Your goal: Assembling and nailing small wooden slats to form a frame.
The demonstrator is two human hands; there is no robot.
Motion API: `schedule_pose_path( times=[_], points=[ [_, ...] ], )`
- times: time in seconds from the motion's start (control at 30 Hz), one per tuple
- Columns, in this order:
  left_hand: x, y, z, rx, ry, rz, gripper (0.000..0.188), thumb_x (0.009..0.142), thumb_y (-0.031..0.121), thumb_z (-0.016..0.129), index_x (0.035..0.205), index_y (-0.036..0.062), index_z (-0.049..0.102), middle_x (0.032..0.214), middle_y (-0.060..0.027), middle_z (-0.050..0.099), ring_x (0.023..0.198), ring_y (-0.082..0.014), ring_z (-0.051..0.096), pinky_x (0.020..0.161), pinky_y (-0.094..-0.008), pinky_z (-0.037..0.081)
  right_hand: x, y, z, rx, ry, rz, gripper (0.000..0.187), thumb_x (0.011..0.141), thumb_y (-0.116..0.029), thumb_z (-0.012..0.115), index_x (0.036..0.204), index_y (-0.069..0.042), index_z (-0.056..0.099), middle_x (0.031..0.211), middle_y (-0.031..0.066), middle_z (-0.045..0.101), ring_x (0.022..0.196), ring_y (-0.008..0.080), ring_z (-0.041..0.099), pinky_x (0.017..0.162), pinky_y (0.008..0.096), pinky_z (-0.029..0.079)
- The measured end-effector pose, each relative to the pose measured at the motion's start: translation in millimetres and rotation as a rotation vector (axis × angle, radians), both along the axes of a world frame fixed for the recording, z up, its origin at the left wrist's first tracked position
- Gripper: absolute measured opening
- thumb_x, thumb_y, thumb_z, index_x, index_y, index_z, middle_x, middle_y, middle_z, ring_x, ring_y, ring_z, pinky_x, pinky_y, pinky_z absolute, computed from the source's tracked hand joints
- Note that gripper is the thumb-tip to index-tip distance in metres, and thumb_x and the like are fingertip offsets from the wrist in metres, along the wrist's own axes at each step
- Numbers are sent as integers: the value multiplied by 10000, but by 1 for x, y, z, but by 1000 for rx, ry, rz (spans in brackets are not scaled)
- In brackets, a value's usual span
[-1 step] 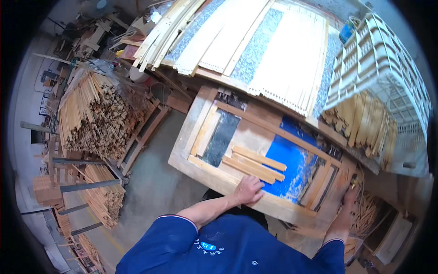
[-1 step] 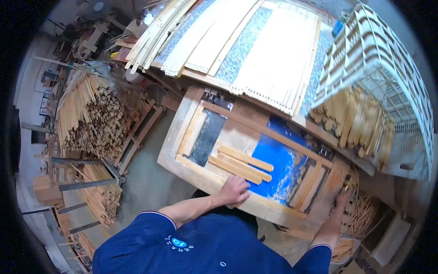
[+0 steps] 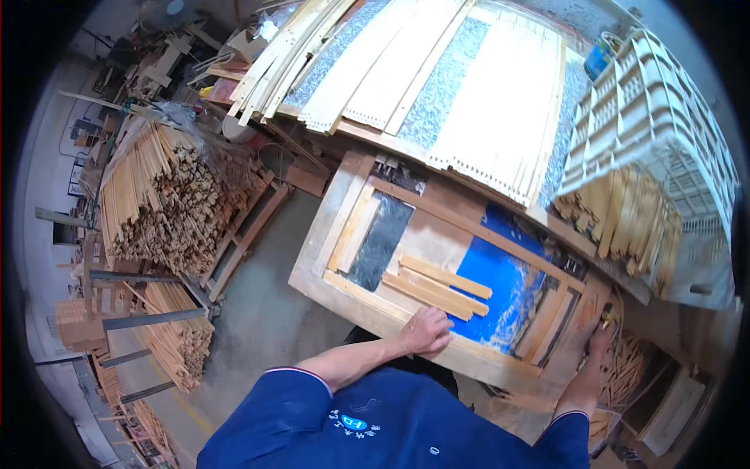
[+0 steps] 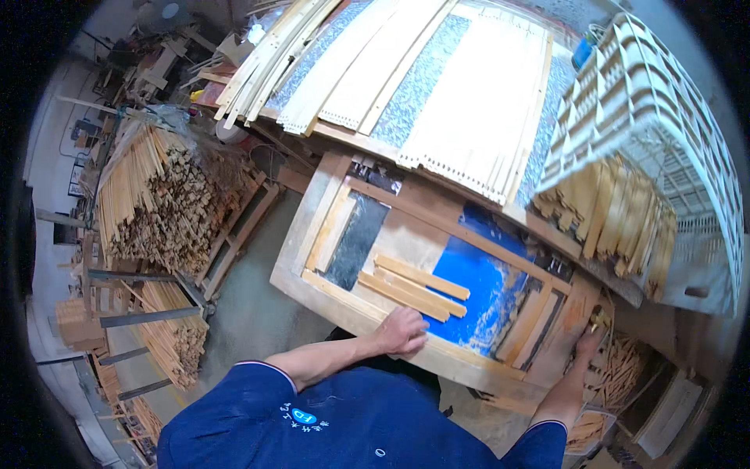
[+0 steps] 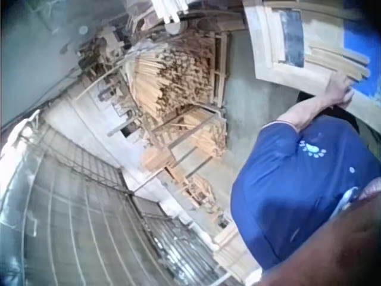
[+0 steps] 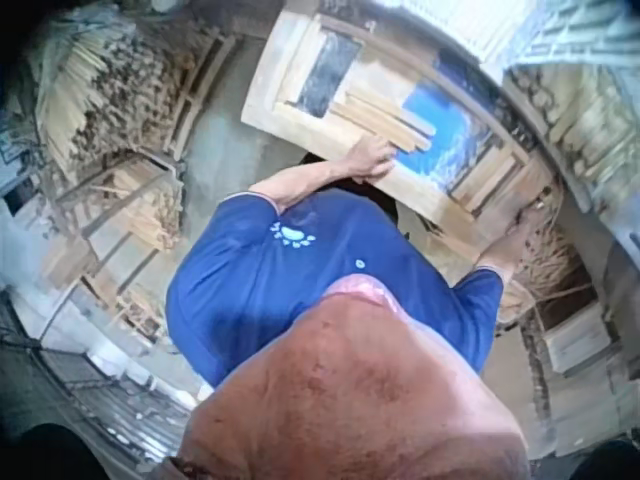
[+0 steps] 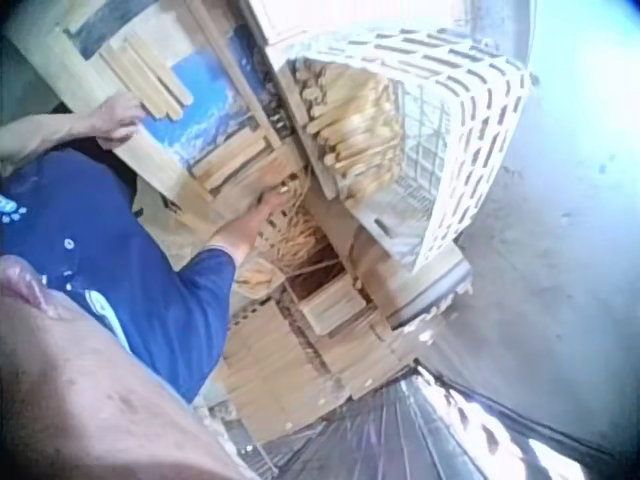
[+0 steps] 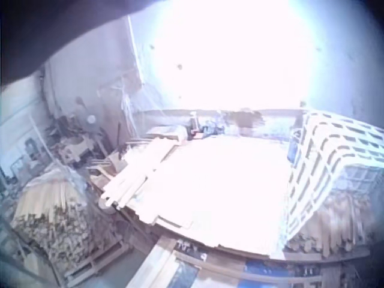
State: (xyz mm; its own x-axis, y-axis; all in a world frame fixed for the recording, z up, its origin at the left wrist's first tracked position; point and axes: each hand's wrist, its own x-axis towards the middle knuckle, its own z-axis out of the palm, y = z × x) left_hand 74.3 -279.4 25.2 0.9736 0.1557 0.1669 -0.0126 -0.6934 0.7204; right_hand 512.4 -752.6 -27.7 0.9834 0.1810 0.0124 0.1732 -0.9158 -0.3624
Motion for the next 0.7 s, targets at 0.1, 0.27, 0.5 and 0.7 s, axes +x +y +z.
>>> schedule_pose_path(
  times=[0.1, 0.27, 0.5, 0.7],
  points=[
    [-12, 68, 61, -62, -65, 4, 200, 796, 227, 769, 907, 89, 676, 829, -102, 608, 827, -303, 615, 721, -423, 490, -32, 94, 21, -490, 435, -385, 581, 1063, -316, 482, 1579, -78, 358, 1526, 227, 484, 1373, 421, 477, 1122, 474, 401],
    [64, 331, 89, 197, -338, 449, 122, 864, 160, 722, 776, 89, 676, 711, -118, 641, 639, -251, 640, 609, -391, 512, 3, -45, 16, -204, 306, -383, 590, 1057, -320, 486, 1583, -82, 364, 1545, 208, 473, 1385, 424, 470, 1126, 474, 412],
    [47, 685, 131, 479, 148, 1021, 427, 877, 348, 717, 1155, 26, 692, 1095, -201, 698, 1017, -346, 673, 899, -455, 521, -77, 148, 76, -465, 188, -299, 429, 1042, -271, 519, 1355, 13, 593, 1290, 270, 647, 1186, 459, 610, 964, 529, 492],
    [43, 803, 93, 423, 288, 1293, 698, 828, 499, 741, 1351, 57, 602, 1316, -204, 635, 1271, -379, 560, 1089, -479, 421, -127, 167, 90, -457, 329, -159, 372, 1015, -215, 538, 1231, 60, 665, 1216, 288, 671, 1112, 424, 655, 947, 486, 531]
  ],
)
